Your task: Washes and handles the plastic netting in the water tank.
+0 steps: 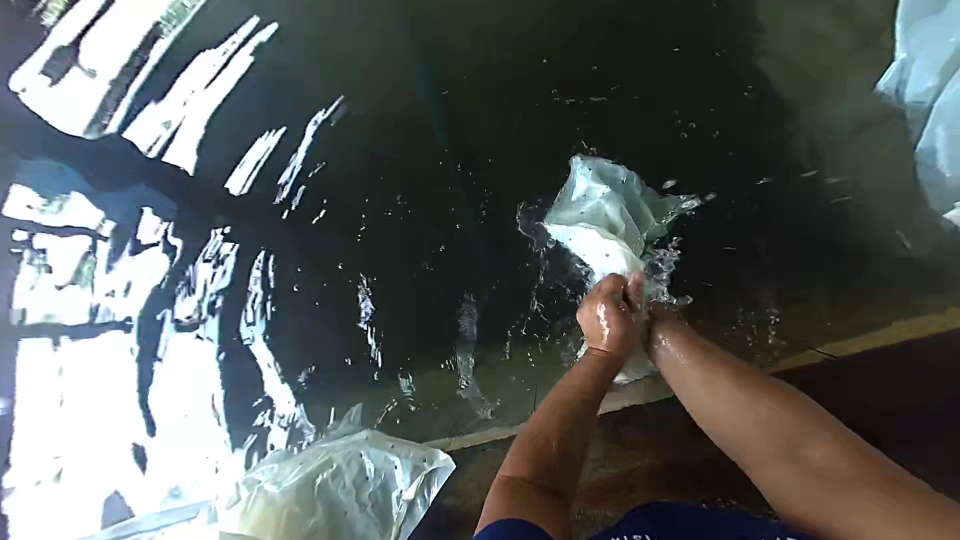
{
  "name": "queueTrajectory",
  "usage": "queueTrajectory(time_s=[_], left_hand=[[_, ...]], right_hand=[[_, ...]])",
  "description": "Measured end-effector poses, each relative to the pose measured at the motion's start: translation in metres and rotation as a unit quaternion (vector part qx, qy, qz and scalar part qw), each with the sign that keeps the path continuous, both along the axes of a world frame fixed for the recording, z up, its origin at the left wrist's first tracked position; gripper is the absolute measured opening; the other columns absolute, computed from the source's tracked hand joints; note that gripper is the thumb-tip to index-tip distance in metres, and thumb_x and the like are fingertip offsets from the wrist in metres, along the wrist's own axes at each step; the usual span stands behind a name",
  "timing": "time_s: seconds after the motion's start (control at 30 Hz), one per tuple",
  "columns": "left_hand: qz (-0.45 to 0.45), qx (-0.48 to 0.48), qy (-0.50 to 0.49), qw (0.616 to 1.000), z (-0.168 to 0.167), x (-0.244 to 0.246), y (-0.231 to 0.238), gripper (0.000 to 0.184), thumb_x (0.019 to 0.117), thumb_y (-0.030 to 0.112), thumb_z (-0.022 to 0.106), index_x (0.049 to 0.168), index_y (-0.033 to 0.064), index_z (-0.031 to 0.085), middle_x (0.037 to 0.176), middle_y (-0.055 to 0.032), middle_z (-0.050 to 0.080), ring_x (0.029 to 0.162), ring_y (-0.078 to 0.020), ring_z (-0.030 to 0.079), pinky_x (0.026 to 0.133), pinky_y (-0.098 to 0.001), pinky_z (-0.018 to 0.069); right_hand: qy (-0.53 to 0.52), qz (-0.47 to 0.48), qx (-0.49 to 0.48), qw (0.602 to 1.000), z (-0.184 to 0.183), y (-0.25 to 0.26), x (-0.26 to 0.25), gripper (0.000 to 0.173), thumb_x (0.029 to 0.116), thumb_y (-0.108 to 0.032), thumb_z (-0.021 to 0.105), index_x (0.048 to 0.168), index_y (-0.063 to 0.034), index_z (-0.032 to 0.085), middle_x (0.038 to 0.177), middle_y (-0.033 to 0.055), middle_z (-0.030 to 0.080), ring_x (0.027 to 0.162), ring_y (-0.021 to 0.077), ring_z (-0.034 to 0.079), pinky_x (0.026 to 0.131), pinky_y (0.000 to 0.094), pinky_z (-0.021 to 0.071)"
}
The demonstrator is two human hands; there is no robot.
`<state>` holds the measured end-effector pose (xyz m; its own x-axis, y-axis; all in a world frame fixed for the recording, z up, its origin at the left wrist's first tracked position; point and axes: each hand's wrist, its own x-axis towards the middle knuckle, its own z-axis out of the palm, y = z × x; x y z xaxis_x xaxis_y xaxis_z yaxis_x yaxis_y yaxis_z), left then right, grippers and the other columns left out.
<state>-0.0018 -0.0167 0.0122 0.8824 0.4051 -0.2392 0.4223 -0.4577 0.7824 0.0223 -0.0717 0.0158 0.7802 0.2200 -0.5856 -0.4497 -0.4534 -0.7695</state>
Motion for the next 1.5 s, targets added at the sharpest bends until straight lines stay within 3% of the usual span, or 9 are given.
queueTrajectory(time_s=[0.13,0.33,0.57,0.7,1.0,1.07,1.17,1.4,1.5], left_hand=[[0.109,-0.063,0.101,0.987,-0.03,0.021,0.038,0.041,0.1107,0.032,0.044,0.124,-0.0008,0.064,0.114,-0.0278,0.069,0.109,-0.0454,0.065,0.092,-0.0645,0.0498],[0.029,-0.013,0.073,0.997,0.001,0.014,0.015,0.045,0.1112,0.032,0.042,0.104,-0.0038,0.068,0.094,-0.0237,0.071,0.093,-0.0411,0.07,0.084,-0.0604,0.0528],[0.13,-0.052,0.133,0.981,-0.019,0.021,0.039,0.036,0.1099,0.026,0.046,0.131,0.0022,0.063,0.116,-0.0278,0.069,0.112,-0.0458,0.065,0.094,-0.064,0.0498],[0.024,-0.001,0.063,0.998,0.01,0.009,0.019,0.041,0.1104,0.028,0.044,0.107,-0.0046,0.069,0.098,-0.0243,0.071,0.096,-0.0408,0.07,0.086,-0.0602,0.0526],[0.075,0.021,-0.037,0.996,0.015,-0.021,0.15,0.042,0.1079,0.026,0.05,0.123,-0.0119,0.058,0.128,-0.0324,0.058,0.119,-0.0418,0.059,0.102,-0.0547,0.0483],[-0.063,-0.029,-0.04,0.997,0.01,-0.041,0.135,0.042,0.0957,0.023,0.071,0.125,-0.0058,0.061,0.137,-0.0279,0.055,0.125,-0.0378,0.057,0.103,-0.0518,0.0508],[-0.202,-0.039,0.086,0.975,-0.032,-0.052,0.115,0.079,0.0783,0.034,0.089,0.144,0.0043,0.056,0.158,-0.0272,0.039,0.145,-0.0445,0.038,0.116,-0.0589,0.037],[-0.283,0.073,0.296,0.909,-0.052,-0.064,0.091,0.037,0.1059,0.008,0.048,0.139,-0.0054,0.056,0.145,-0.0253,0.055,0.139,-0.039,0.05,0.117,-0.0522,0.0378],[-0.238,0.034,0.228,0.943,-0.023,-0.068,0.11,0.032,0.1069,0.01,0.047,0.125,-0.0086,0.065,0.127,-0.0272,0.066,0.123,-0.0385,0.062,0.11,-0.0509,0.0453]], right_hand=[[0.041,-0.065,0.011,0.997,-0.014,0.019,0.014,0.044,0.1102,-0.033,0.047,0.125,0.0052,0.064,0.119,0.0239,0.067,0.111,0.0321,0.064,0.098,0.0525,0.0505],[-0.019,0.146,-0.095,0.985,-0.015,0.016,0.034,0.04,0.1125,-0.016,0.034,0.138,0.0099,0.052,0.135,0.0234,0.06,0.124,0.0237,0.059,0.109,0.0344,0.0439],[0.006,0.019,-0.051,0.999,-0.007,0.033,0.025,0.044,0.111,-0.025,0.045,0.128,0.0133,0.06,0.127,0.0321,0.063,0.122,0.041,0.059,0.107,0.056,0.0436],[0.0,0.074,-0.061,0.995,-0.01,0.027,0.019,0.043,0.1135,-0.019,0.031,0.145,0.0068,0.046,0.143,0.0205,0.055,0.13,0.0211,0.055,0.112,0.0357,0.0416],[0.024,0.078,0.227,0.97,0.013,-0.044,0.061,0.052,0.1025,-0.048,0.052,0.137,-0.0088,0.048,0.107,-0.0023,0.067,0.094,0.0055,0.066,0.083,0.0295,0.0584],[0.045,0.226,0.17,0.958,0.0,-0.043,0.045,0.039,0.0943,-0.014,0.065,0.128,0.0033,0.055,0.105,0.0064,0.069,0.094,0.0089,0.067,0.087,0.0299,0.058],[0.071,0.468,-0.029,0.881,-0.038,-0.025,0.02,0.06,0.0906,-0.019,0.079,0.139,0.0054,0.055,0.136,0.0245,0.061,0.129,0.0309,0.058,0.113,0.0494,0.0425],[0.09,0.638,-0.261,0.719,-0.052,-0.02,-0.001,0.043,0.1087,-0.016,0.049,0.137,0.0155,0.053,0.144,0.0365,0.051,0.138,0.051,0.046,0.113,0.0666,0.0337],[0.031,0.589,-0.231,0.773,-0.02,-0.038,0.013,0.039,0.1055,-0.015,0.054,0.131,0.0149,0.058,0.139,0.0355,0.055,0.135,0.0501,0.049,0.113,0.0644,0.0349]])
